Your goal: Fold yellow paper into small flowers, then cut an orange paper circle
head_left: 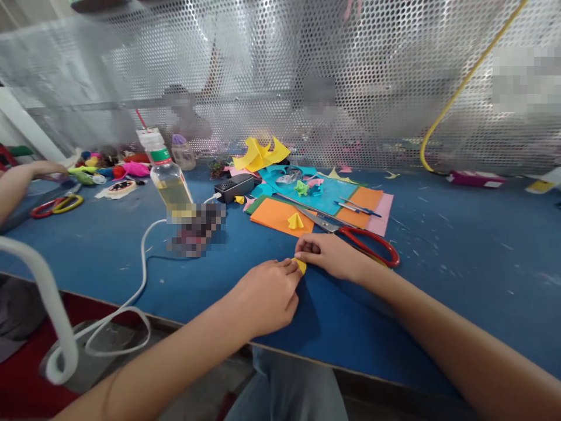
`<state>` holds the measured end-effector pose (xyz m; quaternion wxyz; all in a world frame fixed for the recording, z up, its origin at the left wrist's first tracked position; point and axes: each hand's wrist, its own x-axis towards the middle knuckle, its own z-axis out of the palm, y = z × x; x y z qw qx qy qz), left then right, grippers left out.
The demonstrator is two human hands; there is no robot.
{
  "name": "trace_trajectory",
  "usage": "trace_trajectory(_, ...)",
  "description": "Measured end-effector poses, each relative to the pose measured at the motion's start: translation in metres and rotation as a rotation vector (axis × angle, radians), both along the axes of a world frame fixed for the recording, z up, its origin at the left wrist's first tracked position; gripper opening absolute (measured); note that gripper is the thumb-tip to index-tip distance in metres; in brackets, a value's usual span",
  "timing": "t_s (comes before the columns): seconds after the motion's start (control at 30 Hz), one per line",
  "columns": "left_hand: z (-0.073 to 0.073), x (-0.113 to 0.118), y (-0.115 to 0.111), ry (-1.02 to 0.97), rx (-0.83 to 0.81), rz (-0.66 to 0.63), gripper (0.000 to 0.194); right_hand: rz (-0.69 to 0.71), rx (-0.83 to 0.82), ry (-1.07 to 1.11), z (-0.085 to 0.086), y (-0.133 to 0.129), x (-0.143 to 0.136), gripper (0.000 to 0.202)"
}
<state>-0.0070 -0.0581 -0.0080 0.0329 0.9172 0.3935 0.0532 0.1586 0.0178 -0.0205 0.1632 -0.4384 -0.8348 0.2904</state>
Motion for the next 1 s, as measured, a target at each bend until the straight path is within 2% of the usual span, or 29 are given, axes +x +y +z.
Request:
trace_trajectory(0.1,0.002,-0.012,0.001,-0.037,-0.038,-0.047,0.039,-0.012,-0.014,0.005,-0.001,0.003,0.001,0.010)
trace_trajectory(0.3,0.006,-0.028,-0.001,-0.098,-0.091,-0.016,0.035,-0.007,-0.035,0.015,-0.003,0.006,0.003,0.009)
trace_trajectory(0.43,0.008,-0.031,0.007,-0.106,-0.149,-0.014,0.031,-0.006,-0.039,0.017,-0.005,0.007,0.003,0.008)
trace_trajectory(0.57,0.008,-0.029,0.019,-0.069,-0.122,-0.070,0.023,0.005,-0.038,0.019,-0.006,0.008,0.004,0.007)
trace_trajectory(0.77,0.008,-0.029,0.024,0.014,-0.096,-0.115,0.033,0.008,-0.033,0.016,-0.008,0.010,0.005,0.009)
trace_trajectory(0.87,0.008,-0.033,0.025,0.009,-0.099,-0.159,0.032,0.001,-0.031,0.004,-0.008,0.011,0.005,0.008)
trace_trajectory(1.0,0.011,-0.035,0.026,-0.001,-0.108,-0.144,0.029,0.007,-0.035,-0.014,-0.006,0.011,0.005,0.008)
